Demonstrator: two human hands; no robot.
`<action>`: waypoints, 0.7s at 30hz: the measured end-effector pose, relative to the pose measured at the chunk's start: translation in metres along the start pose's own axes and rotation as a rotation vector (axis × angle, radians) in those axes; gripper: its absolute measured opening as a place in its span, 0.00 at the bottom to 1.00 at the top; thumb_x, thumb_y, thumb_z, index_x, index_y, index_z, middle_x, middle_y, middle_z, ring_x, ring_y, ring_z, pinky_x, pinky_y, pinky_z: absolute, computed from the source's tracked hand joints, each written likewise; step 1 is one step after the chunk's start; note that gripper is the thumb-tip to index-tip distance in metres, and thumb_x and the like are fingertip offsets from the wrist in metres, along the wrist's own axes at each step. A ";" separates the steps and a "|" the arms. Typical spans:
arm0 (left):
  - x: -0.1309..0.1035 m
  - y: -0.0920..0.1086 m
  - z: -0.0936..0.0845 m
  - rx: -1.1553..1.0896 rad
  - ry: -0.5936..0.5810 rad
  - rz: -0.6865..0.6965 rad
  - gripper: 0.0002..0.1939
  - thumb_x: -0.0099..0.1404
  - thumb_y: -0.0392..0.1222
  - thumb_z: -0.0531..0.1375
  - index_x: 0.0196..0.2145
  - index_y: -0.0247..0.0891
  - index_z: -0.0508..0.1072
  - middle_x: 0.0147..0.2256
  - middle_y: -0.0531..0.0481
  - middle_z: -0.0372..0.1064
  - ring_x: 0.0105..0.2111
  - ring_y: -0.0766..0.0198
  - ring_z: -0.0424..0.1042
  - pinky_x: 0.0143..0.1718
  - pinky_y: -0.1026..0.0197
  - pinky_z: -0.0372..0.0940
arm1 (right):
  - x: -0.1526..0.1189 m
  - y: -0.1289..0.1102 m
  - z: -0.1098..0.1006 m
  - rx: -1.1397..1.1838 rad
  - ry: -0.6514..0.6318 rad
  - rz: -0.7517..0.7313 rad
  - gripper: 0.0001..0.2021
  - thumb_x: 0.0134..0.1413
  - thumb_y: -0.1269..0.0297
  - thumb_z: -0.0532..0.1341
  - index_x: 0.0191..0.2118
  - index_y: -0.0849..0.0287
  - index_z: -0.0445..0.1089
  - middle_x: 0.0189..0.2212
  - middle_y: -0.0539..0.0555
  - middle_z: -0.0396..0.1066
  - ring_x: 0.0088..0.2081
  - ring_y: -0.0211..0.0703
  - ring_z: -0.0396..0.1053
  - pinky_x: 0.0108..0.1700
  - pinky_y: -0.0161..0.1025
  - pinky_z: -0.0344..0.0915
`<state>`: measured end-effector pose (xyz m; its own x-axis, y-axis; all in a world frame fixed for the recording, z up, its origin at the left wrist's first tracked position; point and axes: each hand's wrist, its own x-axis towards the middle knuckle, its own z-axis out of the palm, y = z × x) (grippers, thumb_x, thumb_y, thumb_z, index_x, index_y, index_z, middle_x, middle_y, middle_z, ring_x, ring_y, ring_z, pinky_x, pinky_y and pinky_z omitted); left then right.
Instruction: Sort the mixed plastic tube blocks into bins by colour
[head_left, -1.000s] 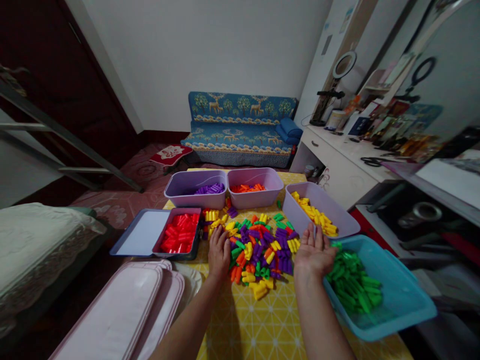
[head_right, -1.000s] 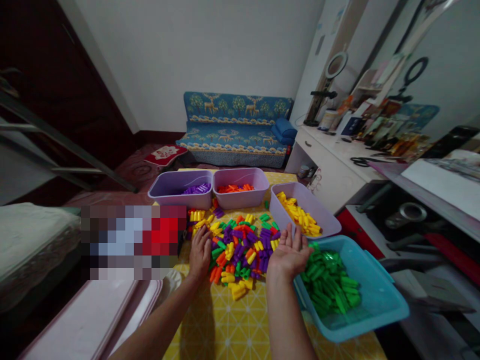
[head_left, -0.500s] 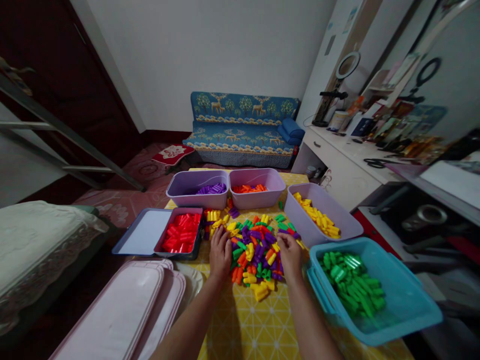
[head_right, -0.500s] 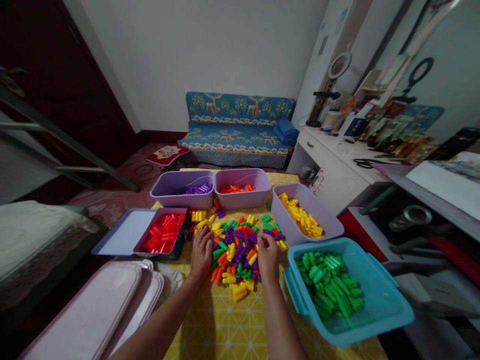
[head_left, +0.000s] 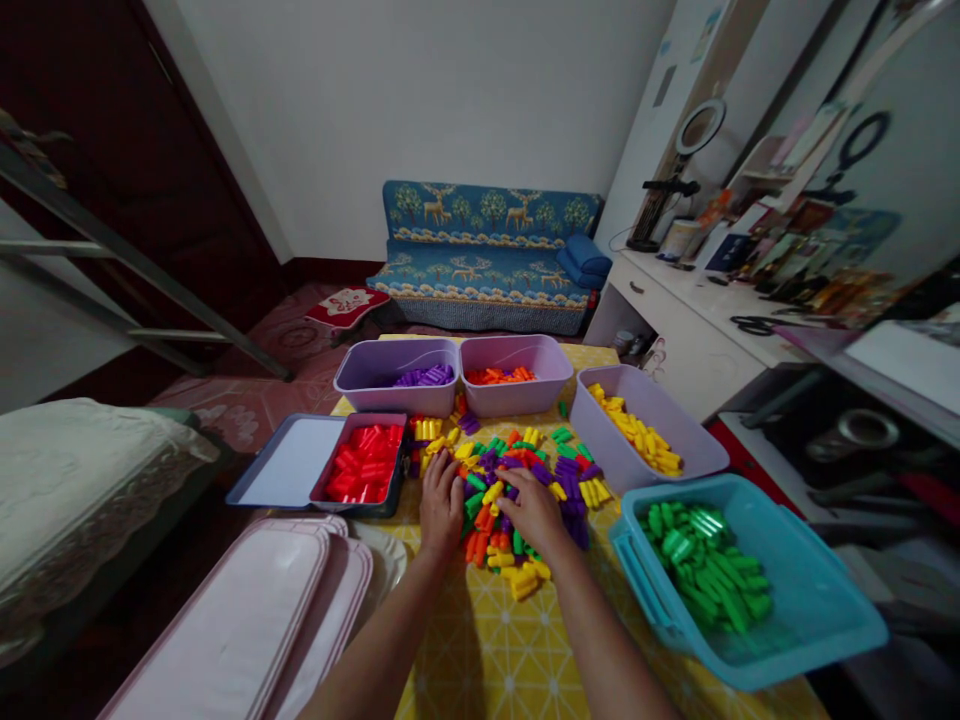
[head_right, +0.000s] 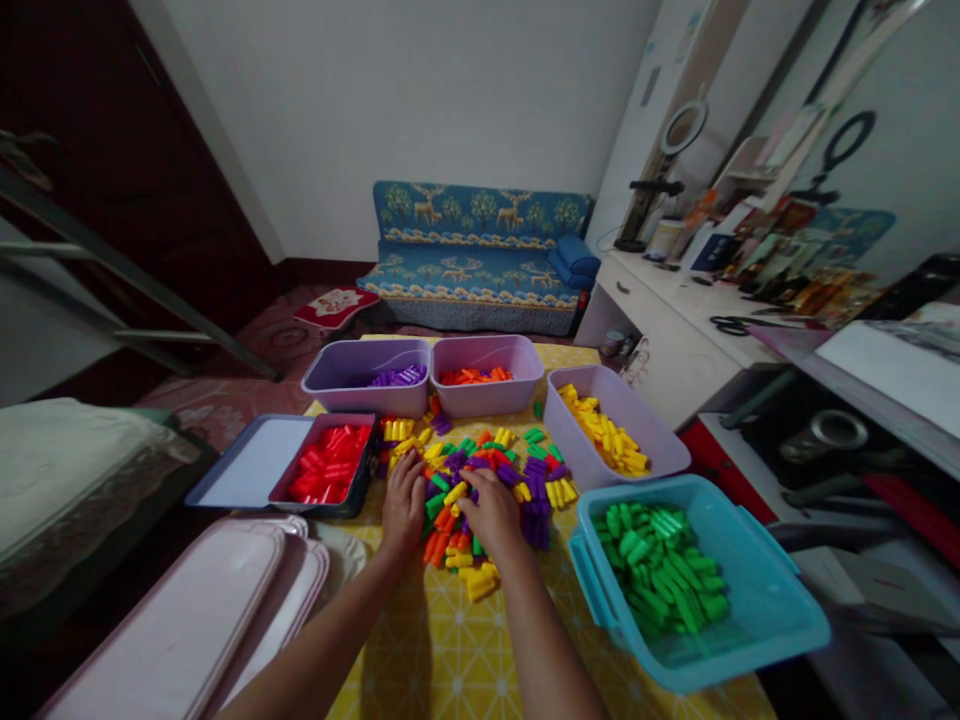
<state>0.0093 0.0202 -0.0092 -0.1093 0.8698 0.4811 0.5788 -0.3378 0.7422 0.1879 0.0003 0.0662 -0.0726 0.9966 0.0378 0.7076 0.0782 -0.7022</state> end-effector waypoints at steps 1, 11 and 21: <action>0.000 0.000 0.000 -0.001 0.001 0.000 0.17 0.71 0.43 0.49 0.50 0.39 0.72 0.61 0.41 0.62 0.64 0.54 0.57 0.65 0.40 0.54 | 0.001 -0.002 -0.001 -0.028 -0.012 -0.001 0.24 0.49 0.70 0.63 0.54 0.51 0.72 0.51 0.56 0.72 0.48 0.45 0.71 0.53 0.42 0.66; -0.001 -0.007 0.003 -0.003 0.004 -0.003 0.17 0.72 0.43 0.49 0.51 0.40 0.71 0.61 0.42 0.61 0.64 0.54 0.56 0.65 0.41 0.54 | 0.008 -0.009 0.009 0.065 0.073 0.010 0.10 0.48 0.67 0.65 0.39 0.54 0.77 0.38 0.53 0.73 0.31 0.39 0.69 0.37 0.37 0.67; -0.001 -0.001 0.001 0.022 -0.006 0.001 0.17 0.72 0.42 0.48 0.51 0.39 0.71 0.62 0.43 0.61 0.64 0.54 0.56 0.65 0.41 0.54 | 0.058 0.020 -0.066 1.038 0.702 0.243 0.19 0.35 0.59 0.70 0.36 0.60 0.72 0.25 0.46 0.72 0.26 0.34 0.68 0.29 0.31 0.66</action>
<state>0.0092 0.0200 -0.0110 -0.1038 0.8719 0.4786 0.5962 -0.3307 0.7316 0.2443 0.0610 0.1008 0.5913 0.8060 -0.0266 -0.2523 0.1536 -0.9554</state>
